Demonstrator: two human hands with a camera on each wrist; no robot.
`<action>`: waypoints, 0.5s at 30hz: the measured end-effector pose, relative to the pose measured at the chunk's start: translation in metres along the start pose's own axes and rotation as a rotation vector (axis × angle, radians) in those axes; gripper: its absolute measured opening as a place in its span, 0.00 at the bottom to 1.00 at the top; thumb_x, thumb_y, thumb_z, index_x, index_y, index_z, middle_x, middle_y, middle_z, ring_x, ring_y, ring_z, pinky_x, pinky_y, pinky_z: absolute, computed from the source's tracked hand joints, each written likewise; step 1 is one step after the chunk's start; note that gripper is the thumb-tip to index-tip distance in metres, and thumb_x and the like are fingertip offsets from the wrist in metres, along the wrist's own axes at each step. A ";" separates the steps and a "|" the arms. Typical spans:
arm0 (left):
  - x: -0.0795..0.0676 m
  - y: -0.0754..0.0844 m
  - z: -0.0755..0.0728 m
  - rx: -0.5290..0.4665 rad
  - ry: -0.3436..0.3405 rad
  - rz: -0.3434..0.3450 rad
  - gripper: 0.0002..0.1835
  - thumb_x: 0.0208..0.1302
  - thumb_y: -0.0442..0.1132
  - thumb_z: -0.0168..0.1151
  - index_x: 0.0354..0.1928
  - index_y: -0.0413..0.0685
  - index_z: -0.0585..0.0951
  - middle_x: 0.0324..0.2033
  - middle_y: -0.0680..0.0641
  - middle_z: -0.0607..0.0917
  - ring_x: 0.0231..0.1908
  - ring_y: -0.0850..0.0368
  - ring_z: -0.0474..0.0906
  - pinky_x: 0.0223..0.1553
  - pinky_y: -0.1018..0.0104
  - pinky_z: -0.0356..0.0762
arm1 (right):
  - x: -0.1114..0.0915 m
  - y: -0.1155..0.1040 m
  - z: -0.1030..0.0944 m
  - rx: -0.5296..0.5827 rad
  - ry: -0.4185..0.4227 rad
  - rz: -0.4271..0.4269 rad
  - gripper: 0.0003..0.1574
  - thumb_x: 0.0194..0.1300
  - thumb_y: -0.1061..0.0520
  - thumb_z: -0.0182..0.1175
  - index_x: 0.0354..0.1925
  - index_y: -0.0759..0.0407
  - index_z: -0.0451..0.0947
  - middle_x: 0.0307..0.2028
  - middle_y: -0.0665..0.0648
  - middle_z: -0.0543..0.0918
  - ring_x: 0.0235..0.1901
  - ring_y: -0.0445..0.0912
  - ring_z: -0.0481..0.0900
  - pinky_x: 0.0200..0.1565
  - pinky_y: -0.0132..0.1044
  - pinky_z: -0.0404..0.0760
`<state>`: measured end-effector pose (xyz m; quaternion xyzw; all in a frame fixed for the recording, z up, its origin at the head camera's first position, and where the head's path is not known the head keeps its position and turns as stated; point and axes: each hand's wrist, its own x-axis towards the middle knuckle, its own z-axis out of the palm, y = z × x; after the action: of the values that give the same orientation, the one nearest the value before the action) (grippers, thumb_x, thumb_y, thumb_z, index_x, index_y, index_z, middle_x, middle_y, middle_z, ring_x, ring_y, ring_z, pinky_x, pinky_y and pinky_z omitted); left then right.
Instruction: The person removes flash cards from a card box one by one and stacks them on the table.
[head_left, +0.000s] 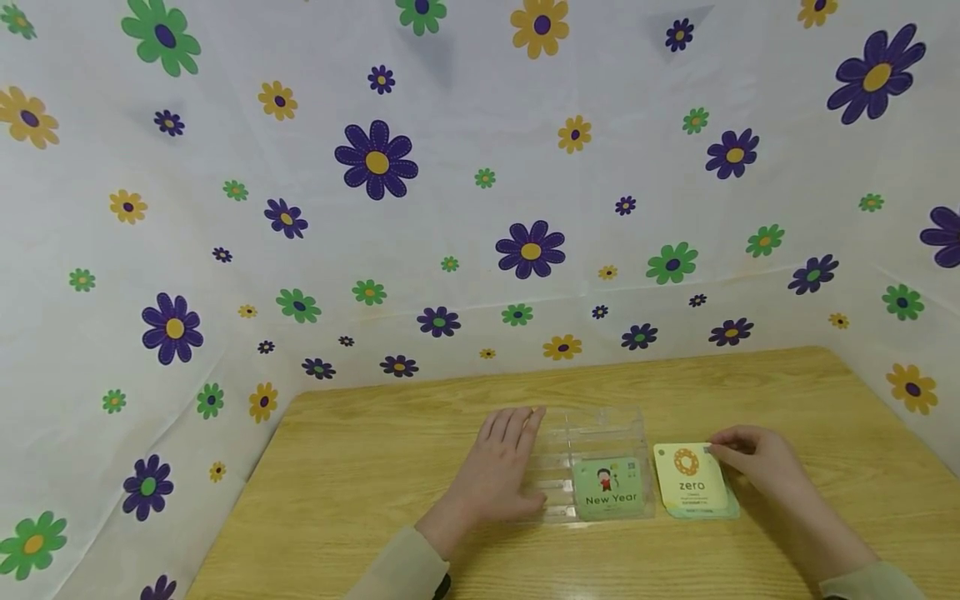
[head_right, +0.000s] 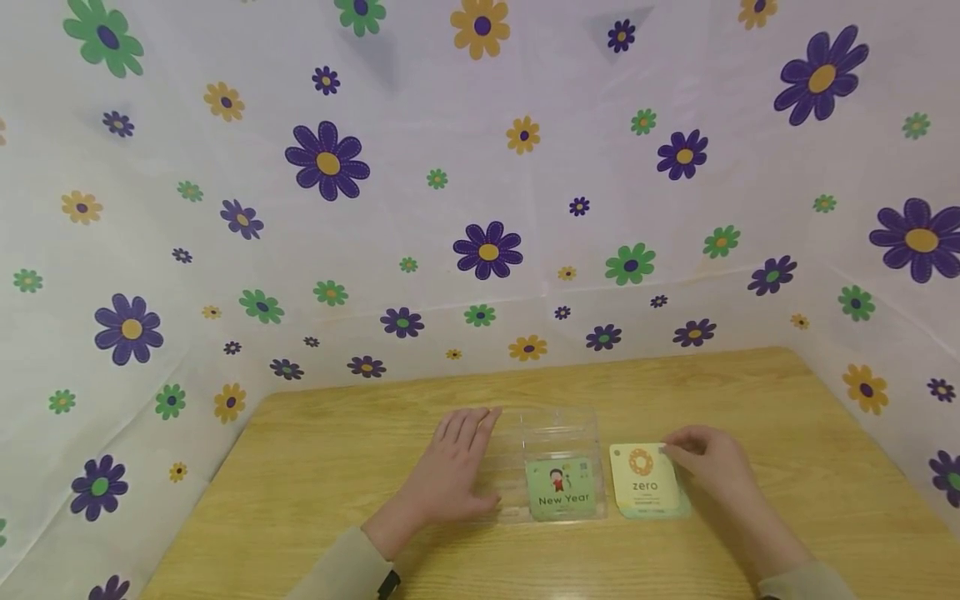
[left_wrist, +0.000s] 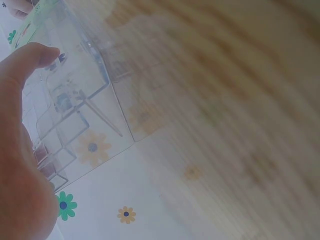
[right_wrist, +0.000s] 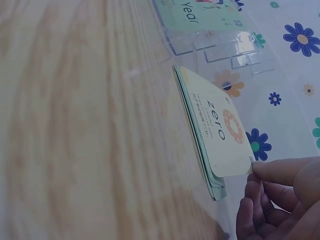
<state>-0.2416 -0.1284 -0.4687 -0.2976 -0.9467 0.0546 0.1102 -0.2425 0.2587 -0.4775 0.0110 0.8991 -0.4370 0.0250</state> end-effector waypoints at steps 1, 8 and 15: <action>0.000 0.000 0.001 0.000 0.002 0.000 0.64 0.55 0.68 0.70 0.84 0.45 0.50 0.76 0.44 0.66 0.74 0.48 0.64 0.81 0.51 0.60 | 0.000 0.001 0.000 0.004 0.000 0.003 0.18 0.74 0.58 0.64 0.51 0.74 0.84 0.42 0.63 0.89 0.38 0.42 0.78 0.36 0.28 0.77; 0.000 0.000 0.002 -0.002 0.008 0.000 0.64 0.55 0.68 0.71 0.84 0.46 0.51 0.75 0.44 0.67 0.74 0.48 0.64 0.81 0.51 0.60 | 0.000 0.005 0.002 0.008 0.010 -0.009 0.17 0.73 0.58 0.65 0.50 0.74 0.84 0.41 0.62 0.89 0.35 0.40 0.77 0.33 0.29 0.77; 0.000 0.000 0.001 -0.002 0.001 0.000 0.63 0.55 0.68 0.71 0.84 0.46 0.51 0.75 0.44 0.67 0.74 0.48 0.64 0.81 0.51 0.60 | 0.001 0.005 0.002 0.000 0.012 -0.007 0.17 0.73 0.59 0.65 0.50 0.74 0.84 0.40 0.63 0.89 0.34 0.40 0.77 0.30 0.30 0.77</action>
<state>-0.2415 -0.1283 -0.4693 -0.2976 -0.9468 0.0534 0.1105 -0.2432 0.2603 -0.4832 0.0106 0.8992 -0.4370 0.0180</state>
